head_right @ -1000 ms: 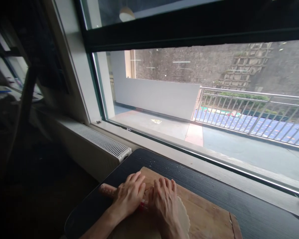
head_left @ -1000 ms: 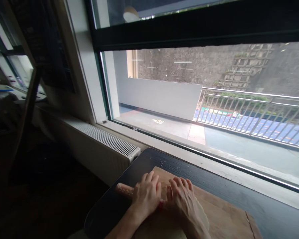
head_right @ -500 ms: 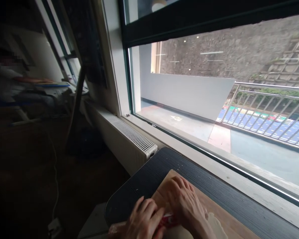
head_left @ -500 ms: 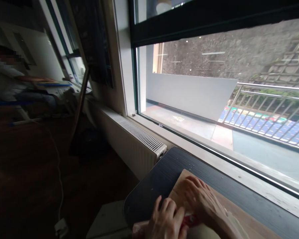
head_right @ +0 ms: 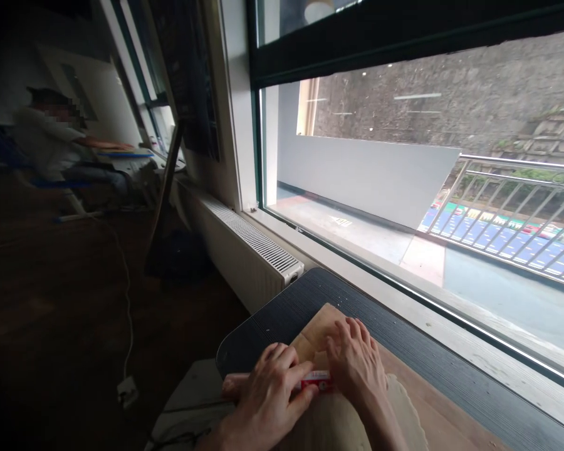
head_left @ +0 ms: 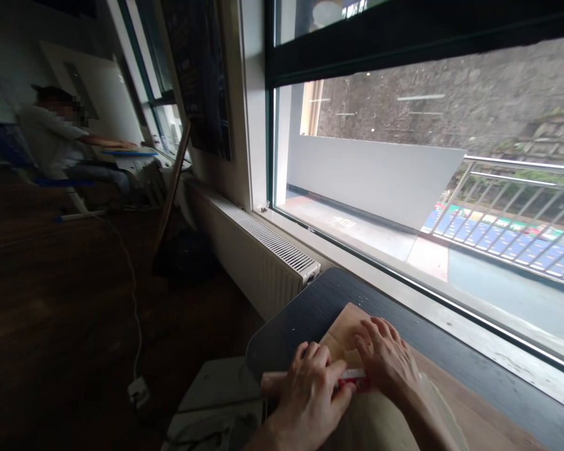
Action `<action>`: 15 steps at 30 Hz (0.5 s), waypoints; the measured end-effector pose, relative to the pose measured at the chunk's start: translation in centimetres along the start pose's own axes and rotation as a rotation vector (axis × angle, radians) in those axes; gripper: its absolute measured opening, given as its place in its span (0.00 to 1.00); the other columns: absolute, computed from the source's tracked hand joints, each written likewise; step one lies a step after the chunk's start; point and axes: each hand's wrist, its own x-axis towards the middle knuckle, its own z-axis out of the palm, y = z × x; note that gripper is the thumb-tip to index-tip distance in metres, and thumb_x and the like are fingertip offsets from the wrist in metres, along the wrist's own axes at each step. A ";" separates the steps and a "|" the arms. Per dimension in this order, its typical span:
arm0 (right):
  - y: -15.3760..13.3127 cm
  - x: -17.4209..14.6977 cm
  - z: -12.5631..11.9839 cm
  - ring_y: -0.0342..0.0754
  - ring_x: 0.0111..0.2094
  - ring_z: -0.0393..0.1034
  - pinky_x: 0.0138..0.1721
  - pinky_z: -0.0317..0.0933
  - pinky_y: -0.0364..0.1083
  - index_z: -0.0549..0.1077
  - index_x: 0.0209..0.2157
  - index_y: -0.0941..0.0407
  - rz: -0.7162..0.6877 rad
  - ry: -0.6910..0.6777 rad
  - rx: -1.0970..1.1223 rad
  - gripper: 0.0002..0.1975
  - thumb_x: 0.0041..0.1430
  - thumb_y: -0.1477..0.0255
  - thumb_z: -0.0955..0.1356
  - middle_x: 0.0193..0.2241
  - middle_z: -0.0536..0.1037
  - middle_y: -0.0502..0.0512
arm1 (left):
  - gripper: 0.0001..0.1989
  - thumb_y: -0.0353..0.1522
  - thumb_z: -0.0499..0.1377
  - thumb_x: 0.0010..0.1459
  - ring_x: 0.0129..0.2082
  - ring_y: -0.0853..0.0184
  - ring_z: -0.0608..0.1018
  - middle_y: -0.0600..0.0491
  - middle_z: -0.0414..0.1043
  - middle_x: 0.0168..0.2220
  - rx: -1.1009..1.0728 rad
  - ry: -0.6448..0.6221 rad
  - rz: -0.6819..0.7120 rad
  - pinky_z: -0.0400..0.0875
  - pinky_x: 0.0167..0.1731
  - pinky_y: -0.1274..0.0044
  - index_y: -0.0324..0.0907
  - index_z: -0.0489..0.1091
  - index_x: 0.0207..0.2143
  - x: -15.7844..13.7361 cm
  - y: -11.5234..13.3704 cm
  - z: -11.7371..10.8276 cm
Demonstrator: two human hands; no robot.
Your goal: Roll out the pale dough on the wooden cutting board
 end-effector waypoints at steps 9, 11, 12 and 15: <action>-1.1 1.9 -0.5 0.54 0.53 0.59 0.48 0.56 0.52 0.68 0.50 0.53 0.002 0.049 0.053 0.19 0.60 0.64 0.58 0.50 0.68 0.58 | 0.13 0.36 0.49 0.61 0.38 0.66 0.67 0.52 0.66 0.32 0.012 0.012 0.014 0.62 0.45 0.69 0.46 0.72 0.32 0.7 -0.1 -0.7; -1.6 3.8 -0.4 0.54 0.51 0.60 0.47 0.56 0.52 0.68 0.49 0.54 -0.005 0.021 0.075 0.18 0.59 0.65 0.59 0.48 0.69 0.59 | 0.15 0.35 0.48 0.62 0.37 0.67 0.67 0.52 0.66 0.32 0.022 0.004 0.023 0.63 0.43 0.70 0.45 0.73 0.32 1.2 -0.3 -1.0; -1.7 4.6 -0.3 0.54 0.51 0.60 0.47 0.56 0.52 0.69 0.48 0.54 -0.003 0.011 0.083 0.17 0.59 0.65 0.60 0.47 0.70 0.59 | 0.15 0.35 0.47 0.63 0.37 0.67 0.67 0.52 0.66 0.32 0.023 -0.004 0.028 0.63 0.42 0.71 0.45 0.73 0.32 1.5 -0.4 -1.1; -2.0 5.2 -0.2 0.54 0.50 0.61 0.46 0.56 0.51 0.69 0.46 0.53 -0.003 0.005 0.100 0.15 0.59 0.65 0.60 0.46 0.71 0.58 | 0.16 0.34 0.46 0.63 0.36 0.67 0.68 0.52 0.66 0.31 0.021 -0.014 0.030 0.63 0.41 0.72 0.45 0.73 0.31 1.7 -0.4 -1.1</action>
